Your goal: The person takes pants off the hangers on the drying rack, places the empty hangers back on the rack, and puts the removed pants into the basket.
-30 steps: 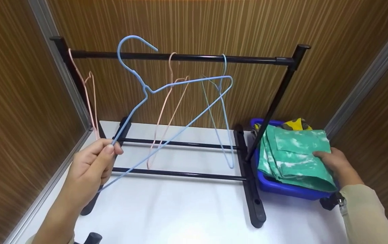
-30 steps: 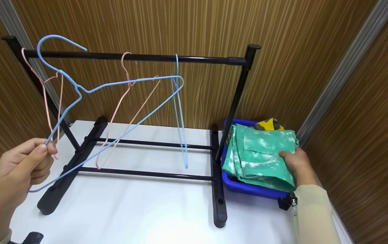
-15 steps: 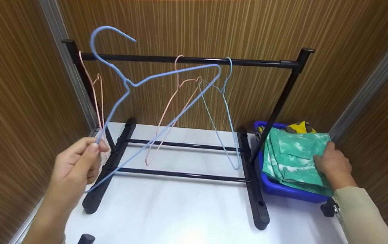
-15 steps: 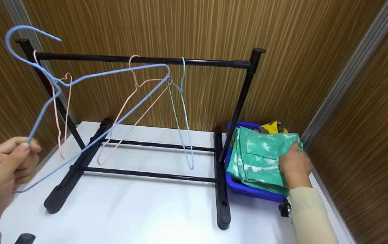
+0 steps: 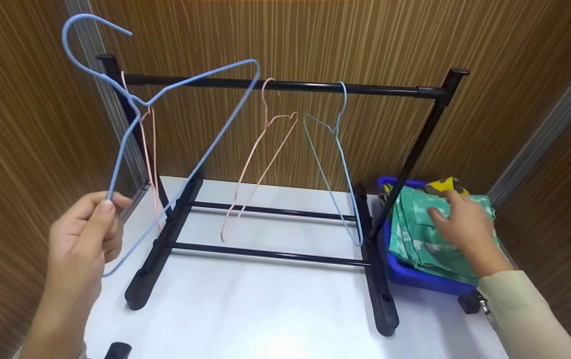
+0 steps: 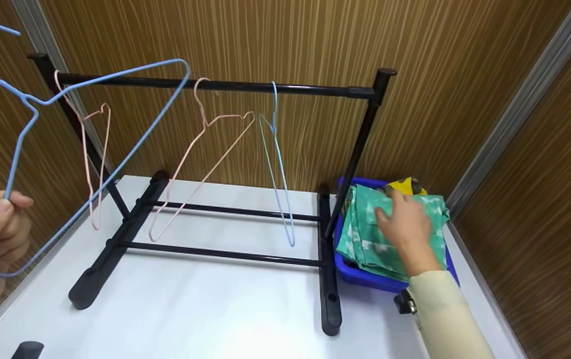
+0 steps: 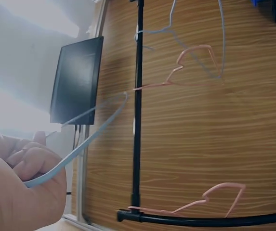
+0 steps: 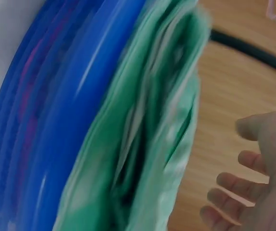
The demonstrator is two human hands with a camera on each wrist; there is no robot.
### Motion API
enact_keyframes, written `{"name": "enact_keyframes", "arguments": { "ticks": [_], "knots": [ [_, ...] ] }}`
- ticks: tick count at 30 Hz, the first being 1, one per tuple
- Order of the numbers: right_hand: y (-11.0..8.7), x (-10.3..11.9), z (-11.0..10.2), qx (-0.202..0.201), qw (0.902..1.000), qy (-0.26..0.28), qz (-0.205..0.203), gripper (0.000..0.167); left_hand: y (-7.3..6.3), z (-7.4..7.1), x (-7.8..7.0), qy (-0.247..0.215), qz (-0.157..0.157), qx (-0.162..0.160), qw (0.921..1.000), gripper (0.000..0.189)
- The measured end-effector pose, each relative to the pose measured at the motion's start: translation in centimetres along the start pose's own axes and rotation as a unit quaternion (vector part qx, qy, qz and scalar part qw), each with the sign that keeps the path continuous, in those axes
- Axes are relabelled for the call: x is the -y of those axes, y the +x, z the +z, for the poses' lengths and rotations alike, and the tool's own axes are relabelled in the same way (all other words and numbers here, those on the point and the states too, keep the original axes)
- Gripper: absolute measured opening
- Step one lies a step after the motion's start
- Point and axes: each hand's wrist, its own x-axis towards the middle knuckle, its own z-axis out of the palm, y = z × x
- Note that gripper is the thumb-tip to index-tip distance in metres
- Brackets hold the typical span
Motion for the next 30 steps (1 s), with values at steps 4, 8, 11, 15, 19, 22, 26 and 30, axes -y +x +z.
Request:
{"name": "enact_keyframes", "arguments": {
  "ticks": [4, 8, 11, 15, 19, 22, 26, 30],
  "knots": [
    [0.4, 2.7, 0.7, -0.007, 0.9946, 0.094, -0.043, 0.064, -0.2, 0.3, 1.0, 0.008, -0.025, -0.036, 0.9990, 0.026],
    [1.1, 4.7, 1.9, 0.011, 0.9812, 0.184, -0.057, 0.069, -0.5, 0.4, 1.8, 0.016, -0.016, -0.049, 0.9986, 0.028],
    [1.9, 5.8, 2.7, 0.030, 0.9716, 0.229, -0.050, 0.076, -0.8, 0.2, 1.9, 0.013, -0.006, -0.057, 0.9983, 0.028],
    [2.8, 6.7, 3.5, 0.033, 0.9622, 0.266, -0.045, 0.076, -1.3, -0.5, 1.9, 0.023, -0.008, -0.061, 0.9979, 0.028],
    [3.3, 7.3, 4.4, 0.007, 0.9502, 0.308, -0.045, 0.065, -2.2, -1.3, 2.1, 0.071, -0.028, -0.058, 0.9954, 0.029],
    [3.3, 7.4, 4.7, -0.018, 0.9443, 0.326, -0.045, 0.055, -2.8, -1.6, 2.4, 0.088, -0.037, -0.052, 0.9940, 0.028],
    [3.0, 7.2, 4.7, -0.040, 0.9475, 0.314, -0.046, 0.047, -2.8, -1.8, 3.3, 0.075, -0.038, -0.043, 0.9955, 0.025],
    [2.6, 6.9, 4.5, -0.055, 0.9455, 0.315, -0.059, 0.043, -1.5, -1.0, 4.6, 0.079, -0.061, -0.052, 0.9937, 0.024]
  ]
}}
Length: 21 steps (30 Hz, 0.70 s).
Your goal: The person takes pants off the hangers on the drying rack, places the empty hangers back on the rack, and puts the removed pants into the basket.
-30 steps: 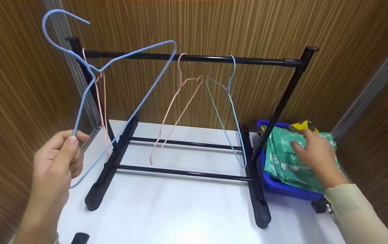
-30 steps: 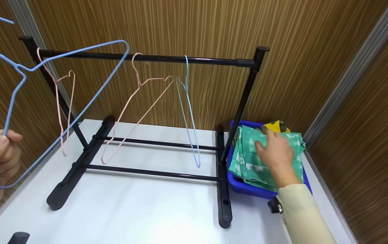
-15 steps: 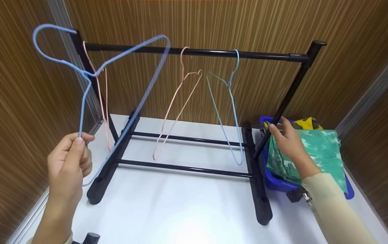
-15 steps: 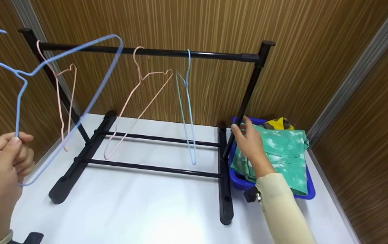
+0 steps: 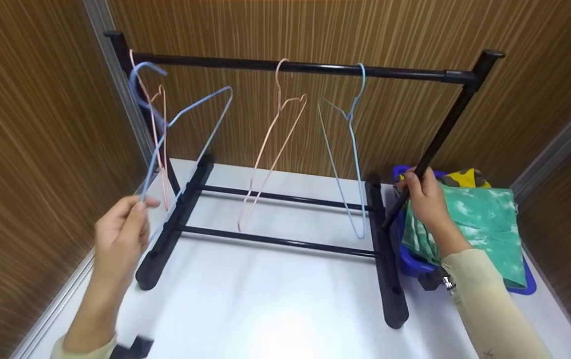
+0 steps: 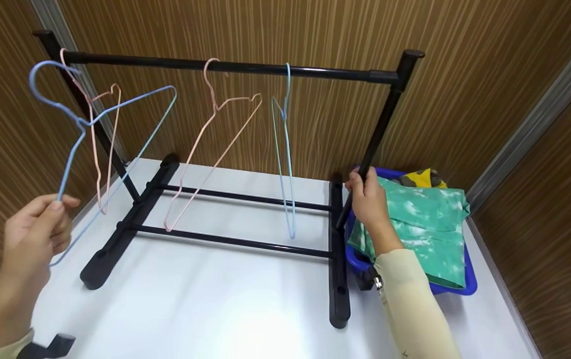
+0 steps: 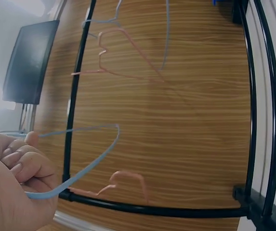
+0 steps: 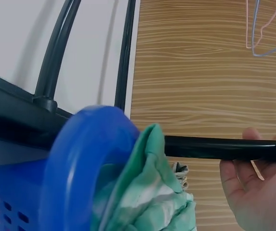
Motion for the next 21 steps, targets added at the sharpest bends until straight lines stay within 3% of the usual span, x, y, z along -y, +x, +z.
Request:
{"name": "enact_keyframes", "arguments": {
  "ticks": [4, 13, 17, 21],
  "knots": [
    [-0.2, -0.1, -0.2, -0.002, 0.9999, 0.002, -0.016, 0.041, 2.0, 2.0, 1.1, 0.048, -0.018, -0.018, 0.9985, 0.024],
    [-0.3, -0.2, 0.5, 0.004, 0.9996, 0.006, -0.028, 0.037, 4.8, 5.2, 3.0, 0.182, 0.008, -0.039, 0.9825, 0.027],
    [-0.4, -0.6, 0.8, 0.011, 0.9995, 0.007, -0.027, 0.036, 5.5, 6.4, 2.7, 0.199, 0.004, -0.046, 0.9789, 0.027],
    [-0.4, -0.8, 0.8, 0.009, 0.9996, 0.002, -0.027, 0.035, 6.3, 6.9, 3.7, 0.201, 0.005, -0.051, 0.9782, 0.027]
  ]
}}
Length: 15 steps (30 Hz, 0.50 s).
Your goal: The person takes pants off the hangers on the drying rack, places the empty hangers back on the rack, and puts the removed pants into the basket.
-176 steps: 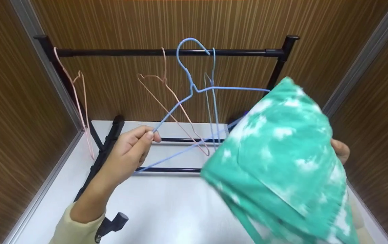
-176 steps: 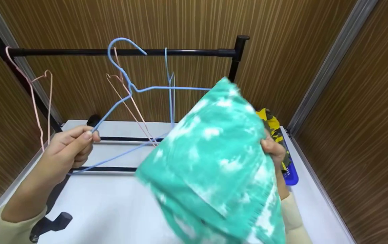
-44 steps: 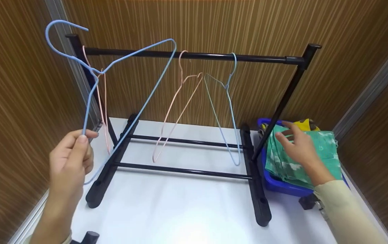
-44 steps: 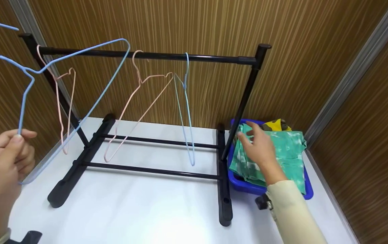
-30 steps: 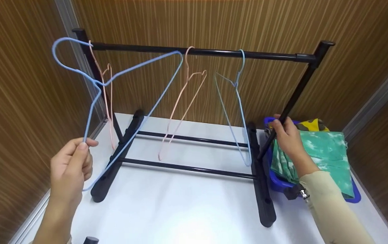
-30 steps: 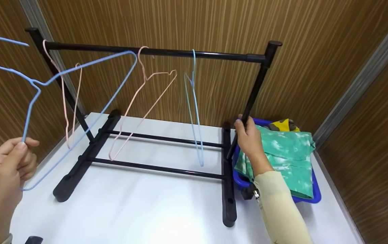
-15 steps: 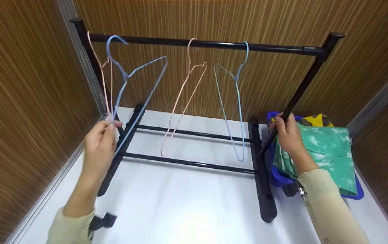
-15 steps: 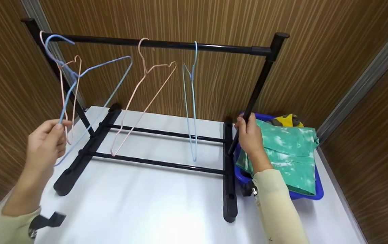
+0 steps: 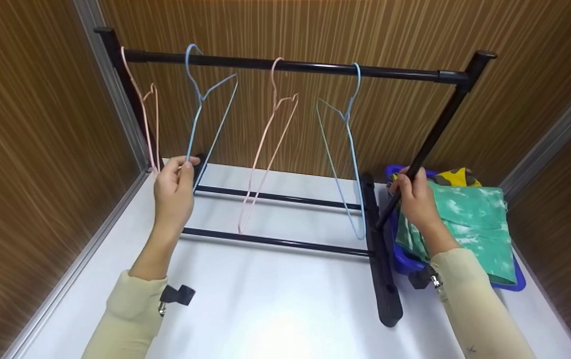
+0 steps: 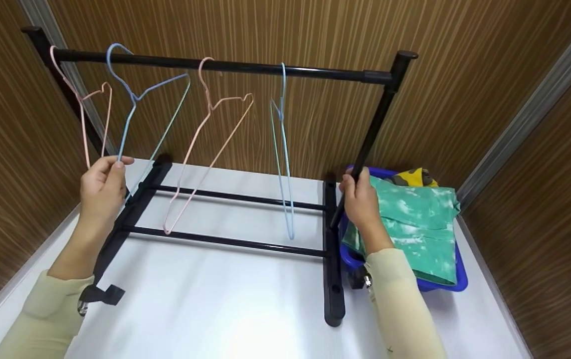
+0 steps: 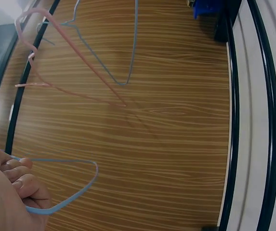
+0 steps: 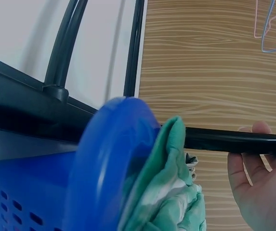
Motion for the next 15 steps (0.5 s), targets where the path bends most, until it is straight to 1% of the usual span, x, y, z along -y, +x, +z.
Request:
{"name": "enact_keyframes", "arguments": {
  "ticks": [3, 6, 9, 11, 13, 15],
  "knots": [
    [0.1, 0.0, 0.0, -0.001, 1.0000, -0.003, -0.002, 0.037, 0.5, 0.4, 1.5, 0.014, -0.009, 0.004, 0.9999, 0.027],
    [0.2, 0.0, 0.2, 0.000, 1.0000, -0.005, -0.003, 0.036, 0.5, 0.4, 2.3, 0.028, -0.015, 0.018, 0.9994, 0.027],
    [0.2, 0.0, 0.1, 0.002, 1.0000, -0.009, -0.001, 0.035, 0.3, 0.2, 2.5, 0.035, -0.006, 0.039, 0.9986, 0.028],
    [0.3, 0.1, 0.0, 0.008, 0.9999, -0.011, 0.004, 0.035, 0.2, 0.0, 2.4, 0.049, 0.006, 0.053, 0.9974, 0.030],
    [0.5, 0.3, -0.4, 0.019, 0.9997, -0.008, 0.013, 0.037, 0.0, -0.2, 2.1, 0.067, 0.015, 0.070, 0.9952, 0.034],
    [0.5, 0.6, -0.9, 0.043, 0.9986, 0.002, 0.031, 0.041, -0.2, -0.5, 1.8, 0.094, 0.024, 0.083, 0.9918, 0.042]
  ]
}}
